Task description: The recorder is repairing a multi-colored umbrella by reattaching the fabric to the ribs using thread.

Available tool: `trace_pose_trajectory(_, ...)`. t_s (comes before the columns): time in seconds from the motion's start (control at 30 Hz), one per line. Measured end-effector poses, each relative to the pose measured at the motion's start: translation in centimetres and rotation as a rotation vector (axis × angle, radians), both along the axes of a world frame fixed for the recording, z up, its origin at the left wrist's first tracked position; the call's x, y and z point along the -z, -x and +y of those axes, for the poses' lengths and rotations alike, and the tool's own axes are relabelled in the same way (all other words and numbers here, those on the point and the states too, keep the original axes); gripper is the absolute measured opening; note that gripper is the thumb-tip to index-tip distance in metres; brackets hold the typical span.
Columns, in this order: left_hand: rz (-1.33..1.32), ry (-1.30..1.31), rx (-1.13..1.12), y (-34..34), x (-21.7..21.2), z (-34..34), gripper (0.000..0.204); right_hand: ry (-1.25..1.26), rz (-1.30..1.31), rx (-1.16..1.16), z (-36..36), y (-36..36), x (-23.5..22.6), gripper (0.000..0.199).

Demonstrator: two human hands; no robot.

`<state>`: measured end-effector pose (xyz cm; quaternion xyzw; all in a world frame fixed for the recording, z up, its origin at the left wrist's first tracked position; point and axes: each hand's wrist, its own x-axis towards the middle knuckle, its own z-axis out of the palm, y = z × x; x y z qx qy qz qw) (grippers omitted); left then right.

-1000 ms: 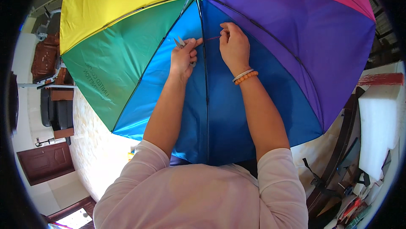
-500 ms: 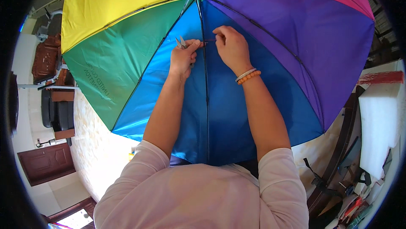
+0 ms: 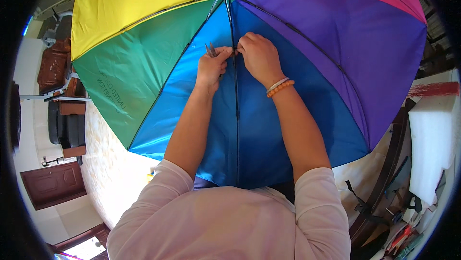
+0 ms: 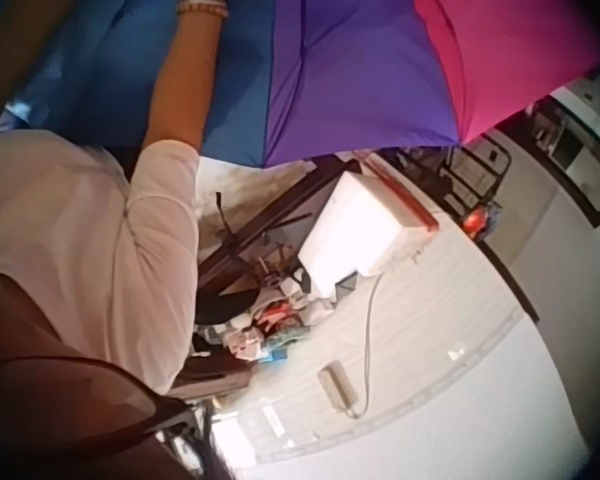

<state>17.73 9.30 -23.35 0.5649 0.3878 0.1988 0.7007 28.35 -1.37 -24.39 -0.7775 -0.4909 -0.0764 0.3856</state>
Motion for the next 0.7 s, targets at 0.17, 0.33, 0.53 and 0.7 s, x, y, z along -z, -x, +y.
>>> trace_pose_trajectory(0.17,-0.006,-0.073,0.037,0.8,0.0,-0.8,0.014,-0.092,0.173,-0.016,-1.0,-0.7,-1.2,0.002)
trace_pose_trajectory(0.33,-0.128,-0.272,0.015,0.6,1.7,-1.2,0.019,-0.512,1.070,-0.174,-1.5,-0.1,-2.2,0.004)
trace_pose_trajectory(0.53,-0.089,-0.299,-0.021,0.5,2.1,-1.2,0.023,-0.529,1.048,0.011,-1.7,0.0,-1.6,0.005)
trace_pose_trajectory(0.7,-0.080,-0.146,-0.022,0.7,0.5,-1.4,0.019,-0.514,0.853,0.095,-1.8,-0.3,-1.1,0.004)
